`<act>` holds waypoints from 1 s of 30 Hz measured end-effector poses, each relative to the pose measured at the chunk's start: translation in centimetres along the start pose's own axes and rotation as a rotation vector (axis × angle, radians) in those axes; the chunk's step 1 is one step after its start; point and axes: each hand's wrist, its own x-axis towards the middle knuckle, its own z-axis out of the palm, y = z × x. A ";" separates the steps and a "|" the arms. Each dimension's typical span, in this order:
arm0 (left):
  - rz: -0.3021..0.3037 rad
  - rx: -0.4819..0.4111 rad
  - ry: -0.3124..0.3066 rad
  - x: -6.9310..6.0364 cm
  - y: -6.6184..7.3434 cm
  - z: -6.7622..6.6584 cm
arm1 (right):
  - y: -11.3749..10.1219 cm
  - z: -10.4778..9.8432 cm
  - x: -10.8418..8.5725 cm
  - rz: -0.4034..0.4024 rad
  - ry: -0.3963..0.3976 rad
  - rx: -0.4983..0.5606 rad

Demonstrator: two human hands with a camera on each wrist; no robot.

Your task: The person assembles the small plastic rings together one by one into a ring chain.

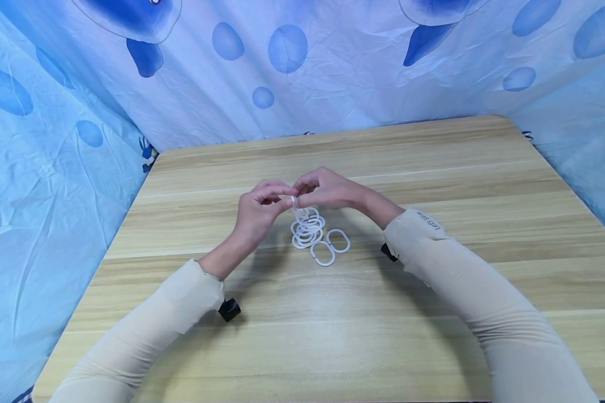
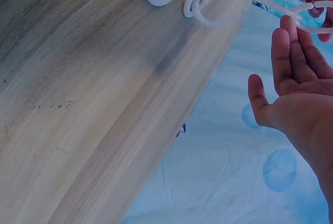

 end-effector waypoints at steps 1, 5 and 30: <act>-0.002 -0.001 0.001 0.0 0.0 0.0 | -0.1 0.0 0.0 0.002 -0.006 0.001; -0.017 -0.006 0.008 0.1 -0.2 -0.1 | -0.1 -0.1 -0.2 0.042 -0.022 0.014; -0.400 -0.233 -0.034 0.2 -0.3 -0.8 | 2.4 -1.3 -4.6 -0.028 0.097 -0.396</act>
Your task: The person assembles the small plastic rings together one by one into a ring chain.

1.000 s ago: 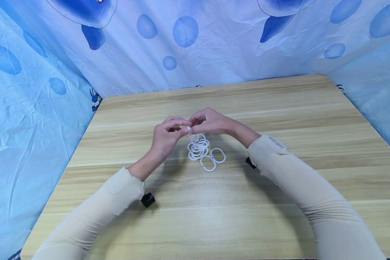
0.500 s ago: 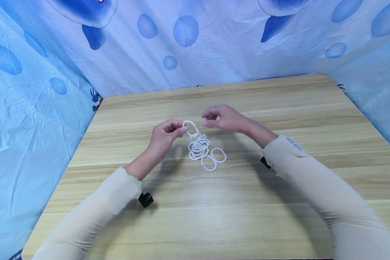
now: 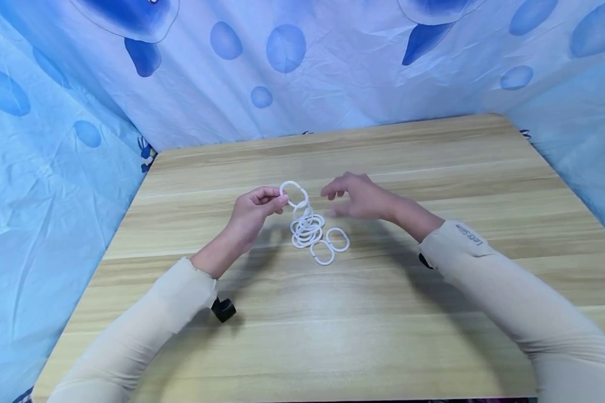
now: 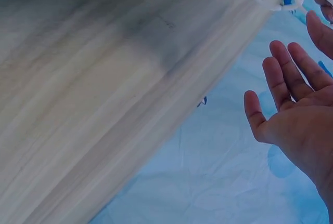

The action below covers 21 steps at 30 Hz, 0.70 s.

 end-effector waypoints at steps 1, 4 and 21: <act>-0.002 -0.005 -0.001 0.0 0.0 0.0 | 0.1 0.1 -0.2 -0.008 -0.006 -0.024; -0.006 -0.015 0.001 0.0 0.0 -0.1 | 0.2 0.7 -0.7 -0.027 -0.029 -0.094; -0.024 -0.034 0.006 0.2 0.0 -0.2 | 0.4 3.8 -2.2 -0.079 -0.113 -0.290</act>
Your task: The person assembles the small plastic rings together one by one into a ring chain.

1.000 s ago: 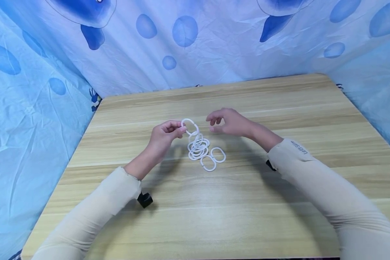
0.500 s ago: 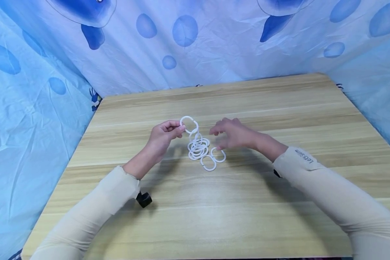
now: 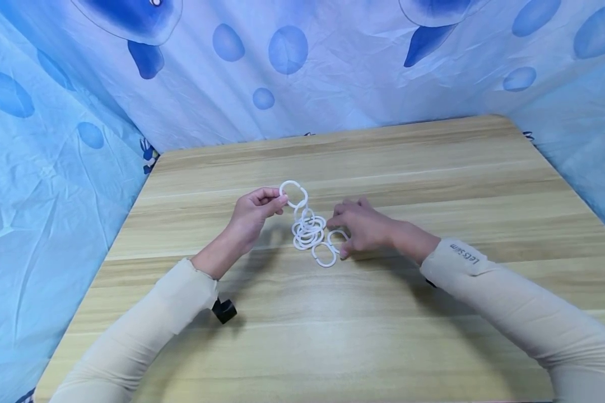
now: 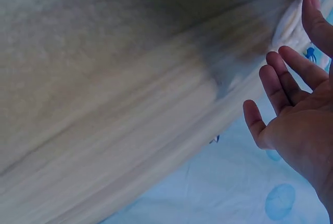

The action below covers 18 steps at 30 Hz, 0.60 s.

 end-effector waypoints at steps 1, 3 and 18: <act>-0.001 -0.001 0.001 0.0 0.0 0.0 | 0.0 0.1 0.0 -0.008 0.007 -0.002; -0.001 -0.003 0.003 -0.1 0.1 0.0 | 0.1 0.3 -0.1 -0.023 0.024 0.002; 0.009 -0.004 0.010 0.1 -0.1 0.1 | 0.5 1.0 -0.6 -0.060 0.085 0.040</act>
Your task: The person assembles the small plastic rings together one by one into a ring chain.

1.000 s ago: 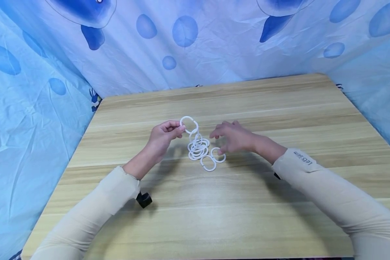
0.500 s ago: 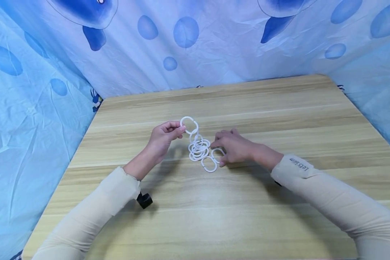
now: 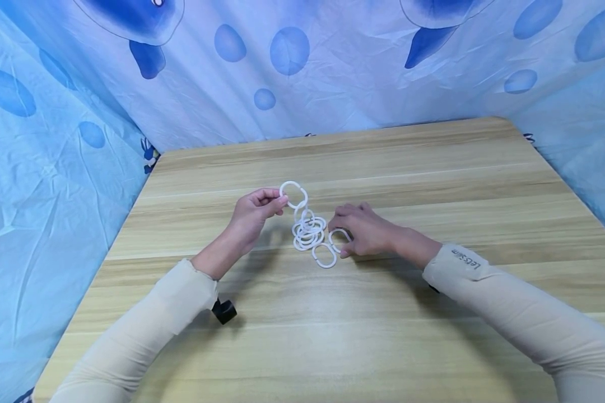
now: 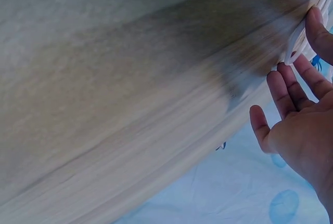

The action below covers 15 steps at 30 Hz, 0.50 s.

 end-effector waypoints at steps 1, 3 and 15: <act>0.000 0.001 0.000 0.0 0.0 0.0 | 0.0 0.0 0.0 0.000 -0.001 -0.002; 0.000 0.001 0.000 0.0 0.0 0.0 | 0.0 0.0 0.0 0.001 -0.004 -0.009; -0.003 0.000 -0.002 0.0 0.0 -0.1 | -0.3 -0.6 0.0 -0.011 0.000 -0.101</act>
